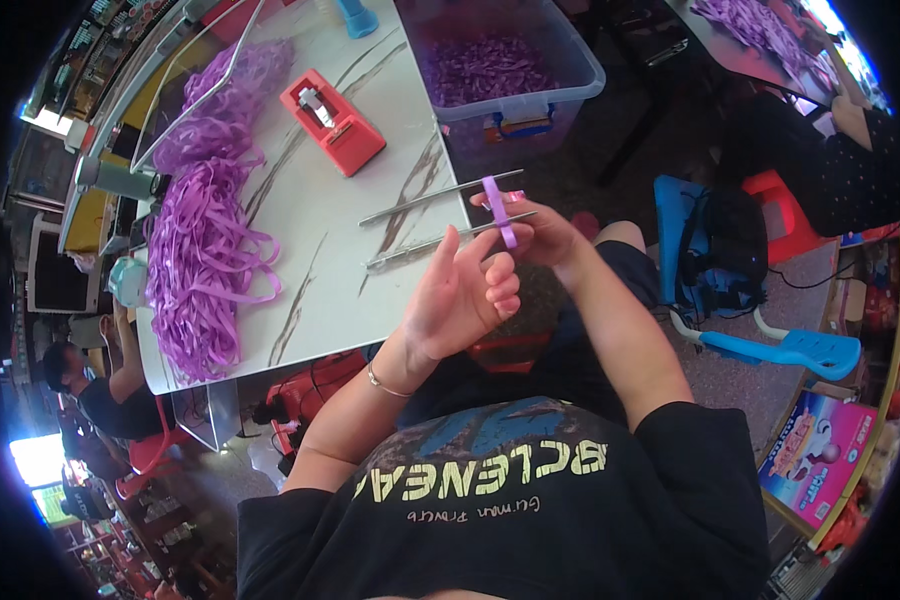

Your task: Using a metal rod jig to wind purple ribbon into decorative bows.

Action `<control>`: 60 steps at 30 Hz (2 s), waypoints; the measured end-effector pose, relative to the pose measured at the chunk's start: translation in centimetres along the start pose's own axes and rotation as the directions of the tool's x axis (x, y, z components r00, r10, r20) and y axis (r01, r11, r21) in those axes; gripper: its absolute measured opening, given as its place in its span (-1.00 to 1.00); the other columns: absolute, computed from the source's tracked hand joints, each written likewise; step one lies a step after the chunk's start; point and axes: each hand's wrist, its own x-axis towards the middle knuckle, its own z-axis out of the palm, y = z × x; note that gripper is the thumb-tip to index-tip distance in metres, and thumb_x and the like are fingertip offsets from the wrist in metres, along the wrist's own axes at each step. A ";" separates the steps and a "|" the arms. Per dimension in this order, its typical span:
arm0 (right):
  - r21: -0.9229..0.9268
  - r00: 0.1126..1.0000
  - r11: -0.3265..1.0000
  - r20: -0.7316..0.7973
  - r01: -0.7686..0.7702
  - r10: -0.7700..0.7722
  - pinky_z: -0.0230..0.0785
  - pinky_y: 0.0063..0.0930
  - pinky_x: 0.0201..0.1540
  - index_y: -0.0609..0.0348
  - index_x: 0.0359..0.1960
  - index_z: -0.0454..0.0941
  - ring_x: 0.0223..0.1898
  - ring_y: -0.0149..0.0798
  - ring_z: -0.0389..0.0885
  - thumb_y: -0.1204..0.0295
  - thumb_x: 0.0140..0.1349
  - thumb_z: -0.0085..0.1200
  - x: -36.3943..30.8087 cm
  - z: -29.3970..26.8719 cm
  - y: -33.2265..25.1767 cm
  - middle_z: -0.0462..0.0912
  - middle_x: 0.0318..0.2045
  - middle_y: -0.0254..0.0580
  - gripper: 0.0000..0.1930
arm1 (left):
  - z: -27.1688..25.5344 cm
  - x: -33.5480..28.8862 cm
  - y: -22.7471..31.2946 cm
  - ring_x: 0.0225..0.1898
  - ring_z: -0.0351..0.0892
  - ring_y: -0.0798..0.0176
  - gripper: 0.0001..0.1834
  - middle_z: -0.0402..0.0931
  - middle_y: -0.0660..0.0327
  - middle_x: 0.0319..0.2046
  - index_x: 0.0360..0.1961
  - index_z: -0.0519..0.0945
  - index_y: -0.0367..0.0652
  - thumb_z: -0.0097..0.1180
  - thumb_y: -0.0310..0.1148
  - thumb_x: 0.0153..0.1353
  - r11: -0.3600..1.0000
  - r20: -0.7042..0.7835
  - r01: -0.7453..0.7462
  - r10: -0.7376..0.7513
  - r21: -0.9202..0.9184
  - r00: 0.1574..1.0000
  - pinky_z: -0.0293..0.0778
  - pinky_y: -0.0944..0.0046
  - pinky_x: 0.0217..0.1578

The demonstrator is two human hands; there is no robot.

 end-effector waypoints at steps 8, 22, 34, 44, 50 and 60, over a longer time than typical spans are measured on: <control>0.172 0.963 0.985 0.261 0.013 -0.058 0.04 -0.81 -0.54 0.06 0.22 0.19 -0.68 -0.71 0.18 0.21 0.35 -0.22 1.3 0.2 0.2 0.14 -0.78 -0.62 -0.55 | 0.3 0.0 -0.1 -0.47 0.20 0.40 -0.29 0.18 0.33 -0.54 0.20 0.10 -0.32 -0.36 0.12 0.31 0.999 -0.031 -0.030 0.031 0.045 0.999 0.23 0.39 -0.35; -0.086 0.995 0.996 0.095 0.015 -0.007 0.17 -0.76 -0.50 0.08 -0.27 0.46 -0.55 -0.65 0.36 0.24 0.22 0.02 0.7 1.1 -1.3 0.49 -0.52 -0.50 -0.80 | 0.2 0.0 -0.3 -0.46 0.19 0.40 -0.53 0.16 0.35 -0.52 -0.11 0.25 -0.11 -0.37 0.10 0.32 0.999 -0.063 -0.031 0.032 0.009 0.998 0.23 0.40 -0.34; -0.489 0.934 0.816 -0.317 -0.308 0.162 -0.13 -0.74 -0.65 0.02 -0.38 0.57 -0.66 -0.69 0.13 0.28 0.16 0.02 -1.6 5.1 -7.2 0.32 -0.63 -0.64 -0.85 | 0.1 0.0 -0.3 -0.46 0.22 0.40 -0.56 0.18 0.34 -0.53 -0.19 0.25 -0.08 -0.36 0.09 0.32 0.999 -0.061 -0.037 0.038 0.010 0.997 0.24 0.39 -0.34; -0.526 0.916 0.788 -0.383 -0.322 0.119 -0.11 -0.69 -0.67 0.17 -0.42 0.56 -0.74 -0.68 0.02 0.16 0.18 0.04 -1.9 6.0 -8.3 0.20 -0.74 -0.63 -0.70 | 0.2 0.0 -0.3 -0.47 0.22 0.39 -0.54 0.19 0.33 -0.53 -0.10 0.25 -0.09 -0.38 0.09 0.33 0.999 -0.074 -0.032 0.034 0.027 0.997 0.23 0.38 -0.35; -0.782 0.870 0.515 -0.475 -0.350 -0.131 0.12 -0.63 -0.56 0.28 -0.34 0.61 -0.65 -0.61 0.23 0.08 0.18 0.05 -1.9 8.4 -8.1 0.39 -0.70 -0.49 -0.58 | 0.2 0.0 -0.3 -0.47 0.22 0.40 -0.52 0.19 0.33 -0.53 -0.03 0.24 -0.09 -0.38 0.10 0.33 0.999 -0.069 -0.031 0.033 0.027 0.997 0.23 0.38 -0.35; -0.780 0.856 0.514 -0.494 -0.358 -0.154 0.31 -0.19 -0.05 0.10 -0.25 0.64 0.02 -0.13 0.42 0.14 0.10 0.10 -2.9 9.2 -7.8 0.56 -0.11 -0.02 -0.68 | 0.5 -0.1 -0.2 -0.47 0.22 0.40 -0.53 0.20 0.33 -0.53 -0.07 0.24 -0.08 -0.36 0.10 0.32 0.999 -0.087 -0.031 0.034 0.041 0.996 0.23 0.38 -0.35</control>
